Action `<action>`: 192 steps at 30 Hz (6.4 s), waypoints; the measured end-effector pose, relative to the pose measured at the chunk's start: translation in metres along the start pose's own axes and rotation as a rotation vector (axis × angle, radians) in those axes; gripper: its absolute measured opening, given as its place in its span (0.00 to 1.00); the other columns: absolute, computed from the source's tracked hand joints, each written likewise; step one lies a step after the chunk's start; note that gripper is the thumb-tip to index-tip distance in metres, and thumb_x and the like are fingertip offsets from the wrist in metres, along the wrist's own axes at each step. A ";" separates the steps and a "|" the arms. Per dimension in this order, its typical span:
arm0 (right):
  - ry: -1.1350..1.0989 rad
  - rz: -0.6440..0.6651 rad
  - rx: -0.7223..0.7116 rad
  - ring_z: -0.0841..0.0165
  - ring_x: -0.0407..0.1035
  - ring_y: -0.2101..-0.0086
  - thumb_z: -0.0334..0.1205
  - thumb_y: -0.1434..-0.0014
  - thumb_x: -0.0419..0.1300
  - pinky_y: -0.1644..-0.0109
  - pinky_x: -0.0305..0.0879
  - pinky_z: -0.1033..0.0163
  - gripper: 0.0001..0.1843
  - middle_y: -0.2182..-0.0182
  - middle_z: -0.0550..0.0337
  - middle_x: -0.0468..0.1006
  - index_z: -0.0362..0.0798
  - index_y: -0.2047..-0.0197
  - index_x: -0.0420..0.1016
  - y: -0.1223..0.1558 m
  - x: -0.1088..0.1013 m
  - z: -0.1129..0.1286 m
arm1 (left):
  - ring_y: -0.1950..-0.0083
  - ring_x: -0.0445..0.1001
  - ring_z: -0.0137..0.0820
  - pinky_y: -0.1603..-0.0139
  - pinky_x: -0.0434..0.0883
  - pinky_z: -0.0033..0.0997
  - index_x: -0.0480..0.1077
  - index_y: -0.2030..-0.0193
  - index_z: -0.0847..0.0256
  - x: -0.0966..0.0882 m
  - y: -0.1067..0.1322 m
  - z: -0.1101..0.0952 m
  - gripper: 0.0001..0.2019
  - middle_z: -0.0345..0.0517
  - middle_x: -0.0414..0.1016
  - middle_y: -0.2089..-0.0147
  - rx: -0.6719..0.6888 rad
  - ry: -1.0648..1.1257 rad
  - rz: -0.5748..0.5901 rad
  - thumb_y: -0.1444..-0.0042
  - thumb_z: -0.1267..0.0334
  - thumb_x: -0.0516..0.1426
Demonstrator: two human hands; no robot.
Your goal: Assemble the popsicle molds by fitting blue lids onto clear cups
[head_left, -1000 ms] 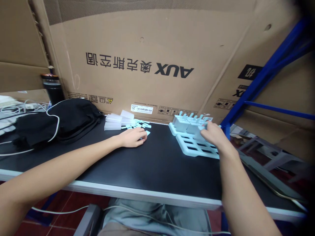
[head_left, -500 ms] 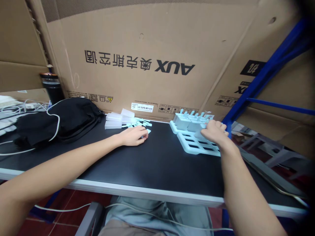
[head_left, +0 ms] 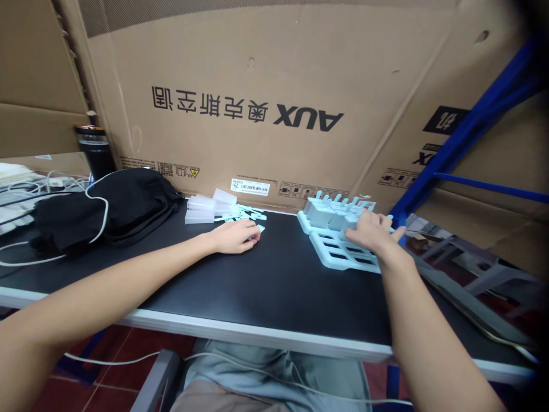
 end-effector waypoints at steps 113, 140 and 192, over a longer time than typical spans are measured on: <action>-1.557 0.549 -0.673 0.74 0.65 0.74 0.53 0.48 0.66 0.68 0.63 0.66 0.18 0.74 0.62 0.73 0.45 0.73 0.74 0.084 -0.013 0.151 | 0.52 0.69 0.34 0.55 0.71 0.39 0.46 0.51 0.52 0.004 -0.004 -0.009 0.20 0.47 0.61 0.51 0.098 0.397 -0.570 0.40 0.56 0.56; -1.481 0.634 -0.752 0.73 0.62 0.77 0.59 0.38 0.53 0.70 0.58 0.65 0.26 0.80 0.61 0.71 0.46 0.77 0.68 0.109 0.008 0.172 | 0.62 0.73 0.36 0.61 0.70 0.37 0.53 0.46 0.56 -0.004 0.003 -0.013 0.27 0.50 0.67 0.52 0.008 0.118 -0.535 0.45 0.43 0.55; -1.430 0.195 -0.719 0.71 0.63 0.72 0.48 0.48 0.64 0.65 0.60 0.62 0.14 0.74 0.62 0.70 0.47 0.71 0.69 0.049 -0.015 0.155 | 0.80 0.57 0.19 0.78 0.57 0.19 0.50 0.65 0.56 -0.002 -0.012 -0.005 0.23 0.26 0.55 0.78 -0.246 0.751 -0.458 0.50 0.56 0.65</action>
Point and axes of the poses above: each hand's wrist, its own y-axis away from the middle knuckle, its own x-axis out of the palm, z = x × y, the point moved 2 cm from there along -y, towards the middle knuckle
